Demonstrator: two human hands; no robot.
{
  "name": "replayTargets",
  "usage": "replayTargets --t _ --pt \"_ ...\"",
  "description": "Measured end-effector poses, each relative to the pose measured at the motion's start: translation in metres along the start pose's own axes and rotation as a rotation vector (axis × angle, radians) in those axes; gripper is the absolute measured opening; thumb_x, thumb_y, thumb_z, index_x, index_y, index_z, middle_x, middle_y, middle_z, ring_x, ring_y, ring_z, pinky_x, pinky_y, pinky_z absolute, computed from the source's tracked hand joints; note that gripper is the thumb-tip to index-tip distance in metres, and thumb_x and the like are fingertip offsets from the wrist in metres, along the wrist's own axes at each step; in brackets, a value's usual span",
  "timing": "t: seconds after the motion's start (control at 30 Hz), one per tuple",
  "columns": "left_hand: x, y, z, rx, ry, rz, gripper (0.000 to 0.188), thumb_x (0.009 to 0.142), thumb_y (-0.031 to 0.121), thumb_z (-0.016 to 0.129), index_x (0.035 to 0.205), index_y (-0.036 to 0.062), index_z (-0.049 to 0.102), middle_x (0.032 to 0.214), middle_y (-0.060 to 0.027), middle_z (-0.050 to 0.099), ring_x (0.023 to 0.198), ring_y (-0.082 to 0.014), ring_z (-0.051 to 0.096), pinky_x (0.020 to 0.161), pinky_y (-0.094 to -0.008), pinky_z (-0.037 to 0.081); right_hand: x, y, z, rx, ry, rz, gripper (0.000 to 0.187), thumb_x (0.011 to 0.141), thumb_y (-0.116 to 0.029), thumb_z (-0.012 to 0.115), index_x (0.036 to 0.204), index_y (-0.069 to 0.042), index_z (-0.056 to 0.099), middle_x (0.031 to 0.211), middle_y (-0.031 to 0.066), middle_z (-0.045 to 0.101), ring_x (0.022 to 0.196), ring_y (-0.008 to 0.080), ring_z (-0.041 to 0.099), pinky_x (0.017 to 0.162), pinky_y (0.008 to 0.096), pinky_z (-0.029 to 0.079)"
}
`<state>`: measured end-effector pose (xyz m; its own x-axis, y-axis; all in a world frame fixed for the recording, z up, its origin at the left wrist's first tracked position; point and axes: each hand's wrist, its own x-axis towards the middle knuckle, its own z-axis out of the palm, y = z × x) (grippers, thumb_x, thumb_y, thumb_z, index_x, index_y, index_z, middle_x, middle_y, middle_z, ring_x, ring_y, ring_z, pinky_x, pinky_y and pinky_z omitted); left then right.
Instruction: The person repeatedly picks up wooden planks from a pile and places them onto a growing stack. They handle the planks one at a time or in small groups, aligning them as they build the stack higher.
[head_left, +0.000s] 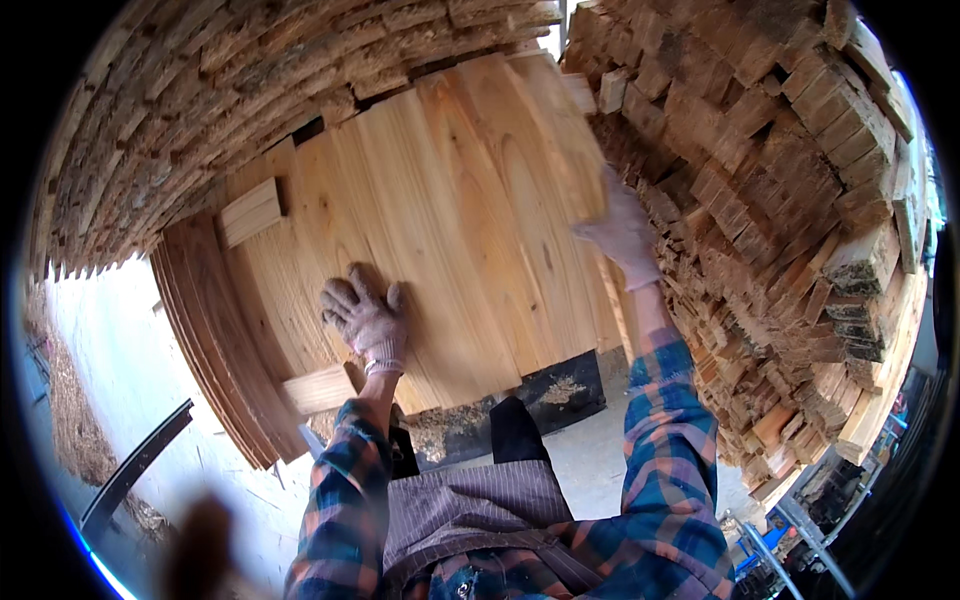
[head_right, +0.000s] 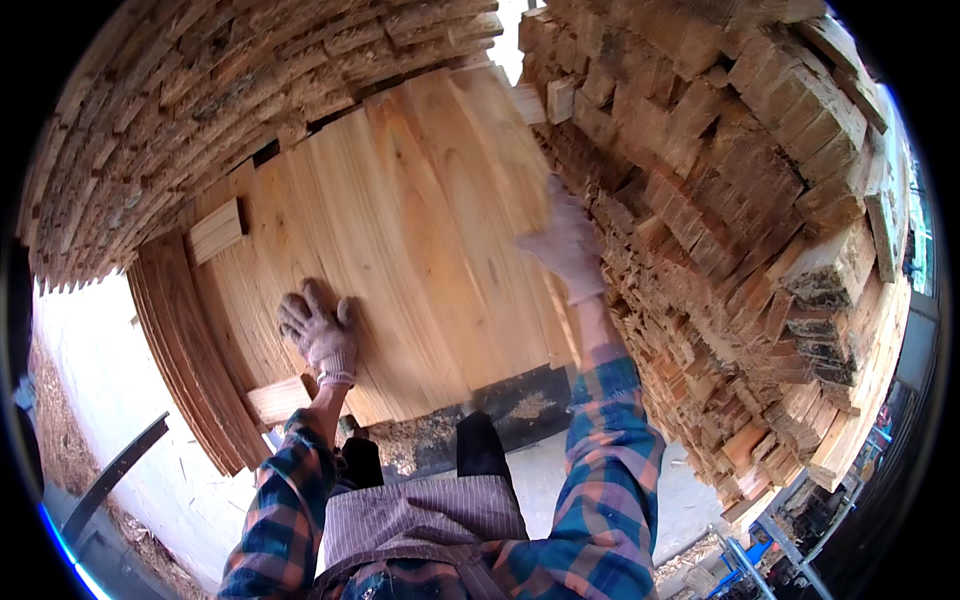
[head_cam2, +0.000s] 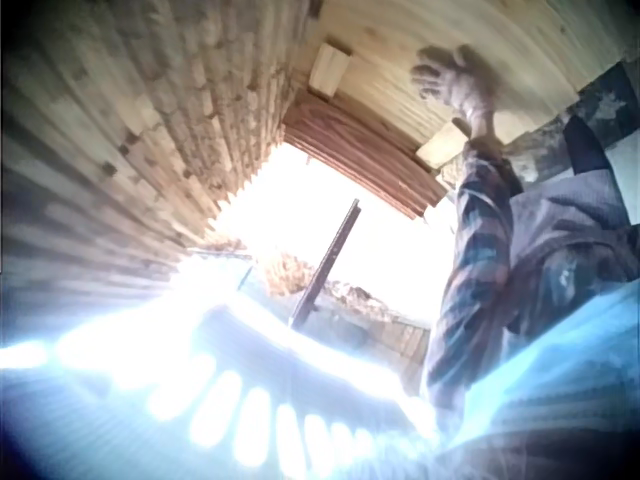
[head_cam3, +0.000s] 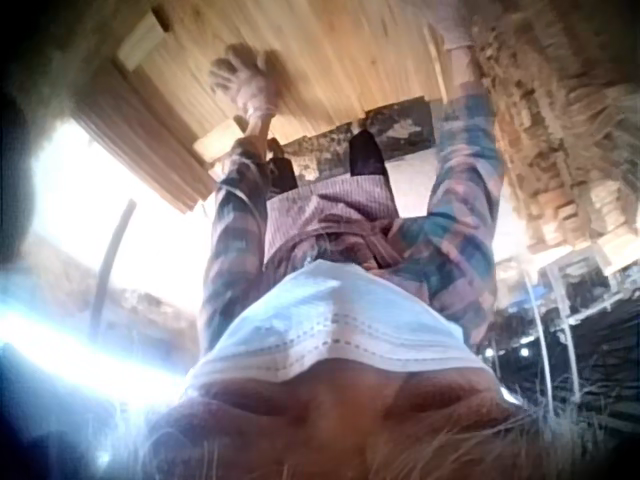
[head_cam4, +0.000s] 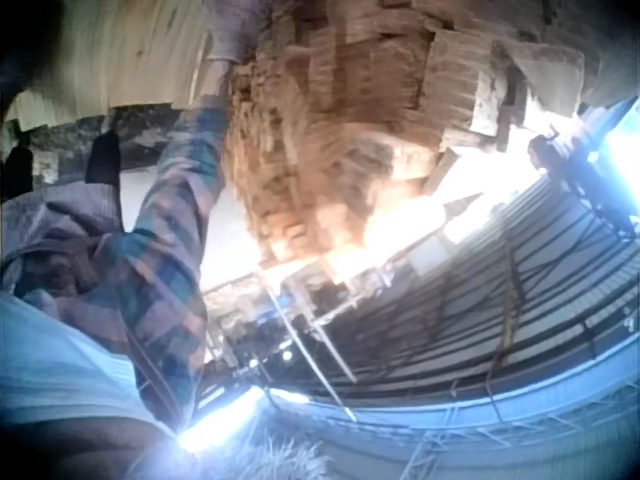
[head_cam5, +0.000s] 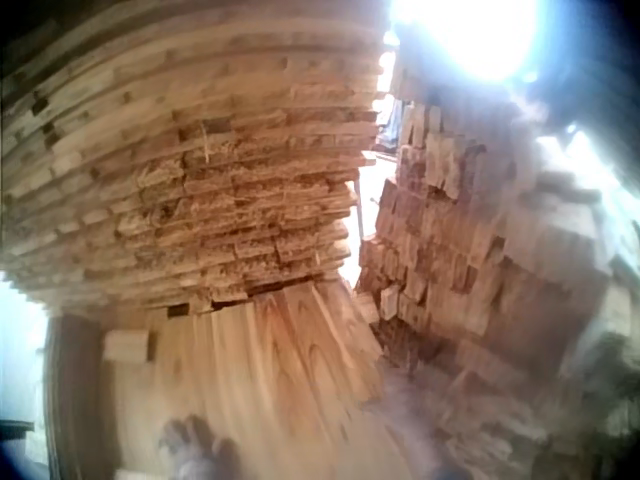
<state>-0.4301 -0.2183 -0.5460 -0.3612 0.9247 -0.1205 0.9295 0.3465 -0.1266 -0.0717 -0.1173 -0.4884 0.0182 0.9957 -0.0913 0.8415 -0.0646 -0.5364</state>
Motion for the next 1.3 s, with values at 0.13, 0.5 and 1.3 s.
replayTargets --t 0.13,0.5,1.3 --pt "-0.003 0.001 -0.001 -0.011 -0.043 -0.030 0.077 0.091 0.063 0.034 0.149 0.0124 0.025 0.150 -0.0283 0.023 0.139 -0.0477 0.016 0.113 -0.0549 0.014 -0.085 -0.020 -0.027 0.616 -0.040 0.217 0.089 0.072 -0.010 0.071 0.148 -0.006 0.025 0.134 0.0197 0.049 0.110 0.0278 0.060 0.093 0.0317 0.051" --pt "-0.011 -0.058 -0.026 -0.756 0.108 0.209 0.068 0.086 0.046 0.061 0.140 0.0090 0.042 0.138 -0.0259 0.041 0.128 -0.0435 0.040 0.105 -0.0510 0.034 -0.351 -0.007 0.162 1.504 0.225 0.856 0.048 0.075 -0.011 0.071 0.119 -0.003 0.054 0.107 0.0087 0.060 0.093 0.0228 0.060 0.091 0.0377 0.048" --pt "-0.049 -0.176 0.013 -0.225 0.277 0.147 0.041 0.093 0.036 0.047 0.125 0.0107 0.054 0.127 -0.0140 0.053 0.121 -0.0348 0.046 0.104 -0.0458 0.034 -0.154 -0.121 0.080 -0.850 -0.492 -0.628 0.090 0.067 -0.012 0.072 0.145 -0.032 0.032 0.122 0.0167 0.049 0.112 0.0338 0.049 0.097 0.0443 0.042"
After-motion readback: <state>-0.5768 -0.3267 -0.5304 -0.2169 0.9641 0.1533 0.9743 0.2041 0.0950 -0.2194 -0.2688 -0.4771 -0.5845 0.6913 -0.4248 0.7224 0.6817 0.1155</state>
